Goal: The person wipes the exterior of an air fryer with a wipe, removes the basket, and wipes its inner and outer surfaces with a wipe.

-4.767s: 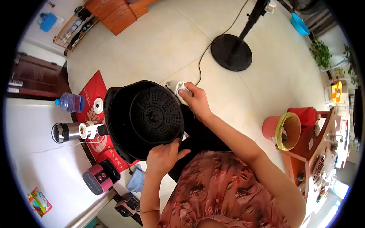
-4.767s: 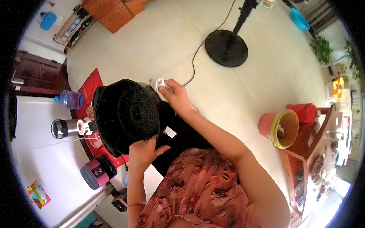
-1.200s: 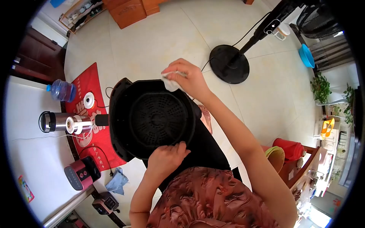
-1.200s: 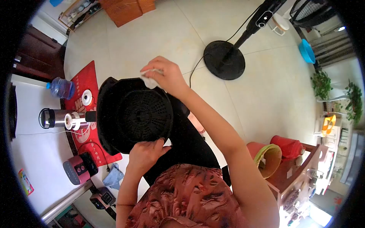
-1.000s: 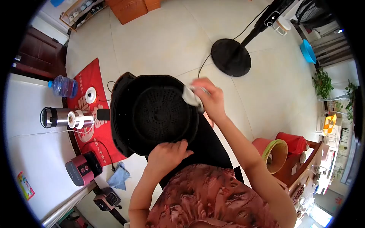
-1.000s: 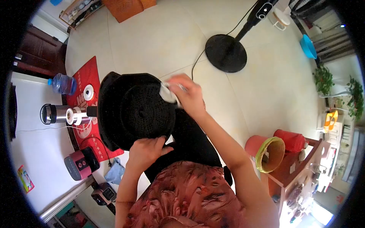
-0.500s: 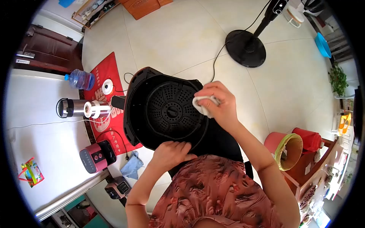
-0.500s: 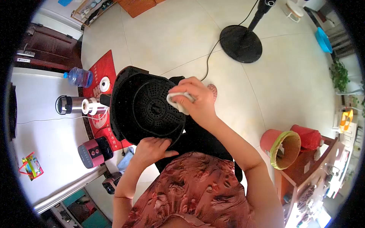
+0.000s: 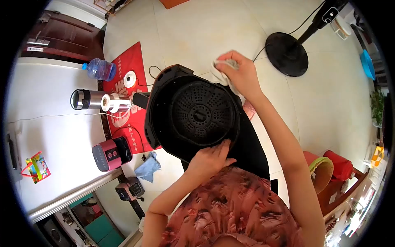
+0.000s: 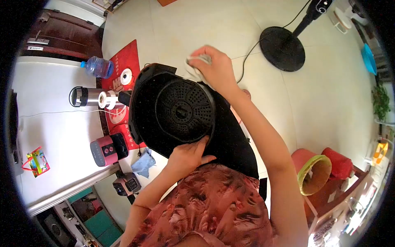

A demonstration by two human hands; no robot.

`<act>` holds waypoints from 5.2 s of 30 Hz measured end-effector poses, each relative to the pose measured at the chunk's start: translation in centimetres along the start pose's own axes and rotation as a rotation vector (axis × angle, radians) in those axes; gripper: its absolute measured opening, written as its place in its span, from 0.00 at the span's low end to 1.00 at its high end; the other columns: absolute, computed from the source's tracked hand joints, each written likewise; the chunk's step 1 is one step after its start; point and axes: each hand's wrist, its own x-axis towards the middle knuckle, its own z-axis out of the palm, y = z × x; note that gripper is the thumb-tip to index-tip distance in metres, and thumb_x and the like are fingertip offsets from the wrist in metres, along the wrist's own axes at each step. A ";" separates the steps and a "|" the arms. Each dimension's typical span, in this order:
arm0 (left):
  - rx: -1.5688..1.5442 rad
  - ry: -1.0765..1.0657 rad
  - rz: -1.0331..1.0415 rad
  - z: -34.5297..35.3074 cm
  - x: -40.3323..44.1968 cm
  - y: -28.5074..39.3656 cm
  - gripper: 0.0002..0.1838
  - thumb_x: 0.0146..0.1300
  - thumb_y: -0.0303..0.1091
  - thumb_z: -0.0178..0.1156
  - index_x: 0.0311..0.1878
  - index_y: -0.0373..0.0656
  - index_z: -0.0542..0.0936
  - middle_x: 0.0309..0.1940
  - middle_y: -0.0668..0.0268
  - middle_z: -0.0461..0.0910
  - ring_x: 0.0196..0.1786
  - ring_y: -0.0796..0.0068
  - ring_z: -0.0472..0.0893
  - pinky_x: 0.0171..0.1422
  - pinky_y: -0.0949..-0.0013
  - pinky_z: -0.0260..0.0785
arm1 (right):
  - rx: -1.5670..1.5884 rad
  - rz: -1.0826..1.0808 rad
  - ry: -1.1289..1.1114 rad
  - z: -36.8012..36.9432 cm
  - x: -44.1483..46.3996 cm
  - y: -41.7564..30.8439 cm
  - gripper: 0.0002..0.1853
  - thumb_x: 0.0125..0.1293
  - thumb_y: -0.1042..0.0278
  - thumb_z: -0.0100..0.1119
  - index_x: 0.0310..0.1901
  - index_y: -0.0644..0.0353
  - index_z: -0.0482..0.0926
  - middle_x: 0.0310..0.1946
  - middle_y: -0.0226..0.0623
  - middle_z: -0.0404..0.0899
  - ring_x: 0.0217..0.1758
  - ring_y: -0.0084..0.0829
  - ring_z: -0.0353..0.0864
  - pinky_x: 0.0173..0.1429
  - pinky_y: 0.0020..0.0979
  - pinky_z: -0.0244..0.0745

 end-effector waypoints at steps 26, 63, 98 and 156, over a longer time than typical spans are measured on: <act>-0.124 -0.070 -0.059 -3.4 0.4 0.7 0.38 0.53 0.62 0.66 0.50 0.31 0.78 0.27 0.54 0.82 0.27 0.60 0.84 0.33 0.64 0.76 | 0.071 0.281 -0.007 -3.7 -8.0 2.0 0.24 0.63 0.50 0.65 0.52 0.62 0.81 0.44 0.47 0.84 0.49 0.36 0.82 0.56 0.37 0.74; -0.960 0.684 -0.520 -5.4 -1.3 -10.7 0.37 0.71 0.49 0.55 0.75 0.40 0.57 0.74 0.53 0.58 0.73 0.59 0.62 0.76 0.62 0.52 | -0.416 -0.059 0.260 -5.7 -13.8 -2.7 0.25 0.55 0.63 0.64 0.52 0.69 0.78 0.50 0.55 0.79 0.54 0.52 0.79 0.60 0.40 0.73; -0.876 0.741 -0.594 -7.2 -5.8 -12.9 0.35 0.73 0.46 0.53 0.77 0.42 0.56 0.77 0.58 0.53 0.78 0.64 0.53 0.79 0.62 0.42 | -0.226 -0.009 0.209 -0.2 -13.4 -1.0 0.21 0.54 0.67 0.62 0.50 0.67 0.79 0.46 0.54 0.80 0.51 0.52 0.80 0.57 0.41 0.74; -1.105 1.226 -0.662 -4.3 -1.8 -21.8 0.37 0.75 0.61 0.32 0.24 0.41 0.76 0.21 0.69 0.74 0.28 0.77 0.74 0.36 0.76 0.65 | -1.301 -0.434 -0.298 -0.4 0.2 -5.6 0.06 0.64 0.71 0.60 0.41 0.61 0.81 0.37 0.41 0.81 0.47 0.41 0.80 0.53 0.41 0.78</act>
